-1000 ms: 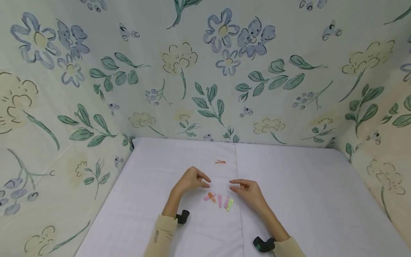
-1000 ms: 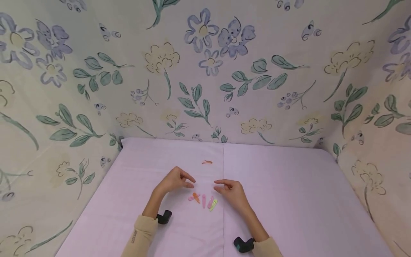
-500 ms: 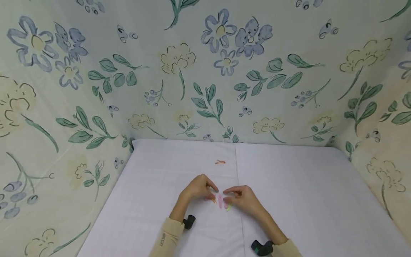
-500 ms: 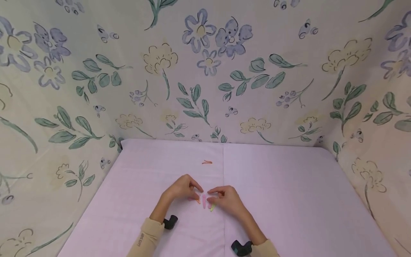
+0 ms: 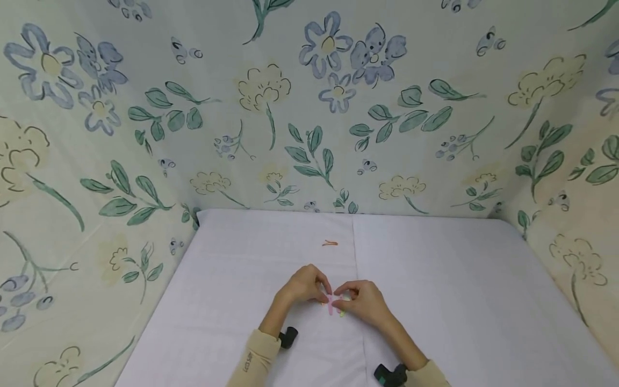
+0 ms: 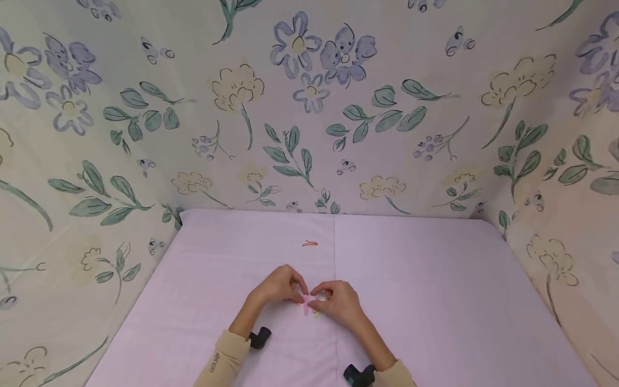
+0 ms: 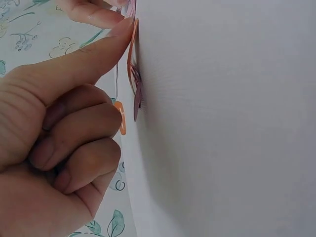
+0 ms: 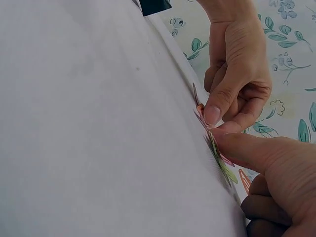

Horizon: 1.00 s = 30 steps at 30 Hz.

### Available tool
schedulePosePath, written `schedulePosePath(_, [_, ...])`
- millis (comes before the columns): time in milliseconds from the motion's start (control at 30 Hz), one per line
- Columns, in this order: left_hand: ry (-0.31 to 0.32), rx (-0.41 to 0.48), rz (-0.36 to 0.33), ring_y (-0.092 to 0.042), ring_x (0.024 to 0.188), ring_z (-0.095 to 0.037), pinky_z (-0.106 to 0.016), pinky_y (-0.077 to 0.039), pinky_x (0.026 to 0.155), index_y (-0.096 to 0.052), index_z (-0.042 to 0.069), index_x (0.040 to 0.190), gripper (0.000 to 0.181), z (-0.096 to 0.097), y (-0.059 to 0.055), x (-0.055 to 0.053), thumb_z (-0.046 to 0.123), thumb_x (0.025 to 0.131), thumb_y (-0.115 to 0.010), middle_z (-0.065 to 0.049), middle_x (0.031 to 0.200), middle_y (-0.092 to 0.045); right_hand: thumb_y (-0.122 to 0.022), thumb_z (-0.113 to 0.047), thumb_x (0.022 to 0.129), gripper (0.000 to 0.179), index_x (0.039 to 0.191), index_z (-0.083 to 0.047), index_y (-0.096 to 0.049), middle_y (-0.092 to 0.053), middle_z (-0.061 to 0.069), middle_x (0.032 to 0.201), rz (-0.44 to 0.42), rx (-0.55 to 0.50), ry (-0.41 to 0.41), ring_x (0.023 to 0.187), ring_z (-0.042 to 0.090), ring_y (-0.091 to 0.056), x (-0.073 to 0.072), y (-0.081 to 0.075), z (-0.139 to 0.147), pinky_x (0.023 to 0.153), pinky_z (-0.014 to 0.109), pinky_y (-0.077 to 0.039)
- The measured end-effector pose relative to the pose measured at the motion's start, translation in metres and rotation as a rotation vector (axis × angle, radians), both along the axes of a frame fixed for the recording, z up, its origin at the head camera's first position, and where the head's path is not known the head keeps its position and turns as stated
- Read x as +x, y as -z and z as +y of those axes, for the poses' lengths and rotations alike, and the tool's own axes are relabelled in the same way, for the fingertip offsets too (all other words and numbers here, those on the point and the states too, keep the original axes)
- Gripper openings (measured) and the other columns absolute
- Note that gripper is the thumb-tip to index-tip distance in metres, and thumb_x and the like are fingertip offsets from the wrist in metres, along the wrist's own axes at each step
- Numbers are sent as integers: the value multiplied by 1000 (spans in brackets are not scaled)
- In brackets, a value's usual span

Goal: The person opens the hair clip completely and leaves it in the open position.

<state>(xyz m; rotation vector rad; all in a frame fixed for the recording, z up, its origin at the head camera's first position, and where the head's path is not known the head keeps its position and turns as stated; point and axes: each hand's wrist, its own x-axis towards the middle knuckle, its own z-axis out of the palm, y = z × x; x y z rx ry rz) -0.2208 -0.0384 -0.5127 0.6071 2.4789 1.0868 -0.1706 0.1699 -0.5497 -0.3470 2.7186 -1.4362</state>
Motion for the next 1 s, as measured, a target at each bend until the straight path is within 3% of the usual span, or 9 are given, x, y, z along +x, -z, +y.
schedulePosePath(100, [4, -8, 12, -46, 52, -5, -20, -35, 51, -80, 13, 74, 11, -2, -1, -1, 6, 77, -89, 8, 53, -57, -90, -28, 80, 16, 91, -20, -82, -35, -9, 53, 0, 4, -10, 47, -1, -23, 0, 0, 0, 47, 18, -21])
schedulePosePath(233, [-11, 43, -8, -52, 53, -5, -20, -40, 52, -80, 11, 73, 10, -9, -2, -3, 7, 79, -87, 2, 59, -68, -82, -17, 87, 5, 92, -19, -82, -35, -10, 54, 12, -21, -94, 49, -2, -24, -1, 1, 1, 49, 17, -24])
schedulePosePath(333, [-38, 90, -36, -52, 50, -6, -20, -40, 50, -80, 10, 74, 9, -12, -1, -4, 7, 79, -86, -3, 61, -70, -77, -8, 88, 10, 92, -16, -82, -33, -10, 55, 4, -81, -147, 50, -3, -25, -1, 2, 2, 49, 16, -25])
schedulePosePath(500, [-77, 151, -79, -43, 47, -6, -21, -32, 46, -80, 11, 77, 8, -14, -3, -4, 7, 84, -83, 0, 54, -59, -81, -14, 88, 2, 86, -13, -81, -34, -8, 55, -14, -163, -127, 49, -4, -26, -1, 2, 2, 48, 17, -24])
schedulePosePath(767, [-63, 255, -94, -33, 52, -5, -21, -27, 50, -82, 12, 85, 6, -10, -5, -6, 17, 88, -83, 8, 52, -43, -85, -19, 86, 18, 73, -10, -75, -38, -8, 53, -48, -215, -101, 47, -4, -28, 2, -1, -5, 47, 16, -23])
schedulePosePath(867, [-28, 292, -138, -46, 50, -10, -21, -32, 51, -82, 8, 88, 5, -8, -5, -5, 13, 87, -83, 0, 54, -50, -85, -20, 86, 19, 73, -10, -75, -39, -9, 51, -68, -208, -75, 46, -4, -28, 4, -3, -9, 46, 16, -23])
schedulePosePath(1000, [-8, 310, -189, -66, 56, -31, -23, -40, 51, -81, 4, 90, 4, -8, -7, -3, 5, 86, -81, -22, 66, -65, -83, -20, 88, 17, 78, -8, -77, -47, -3, 51, -76, -220, -43, 45, -3, -31, 5, -7, -10, 44, 16, -24])
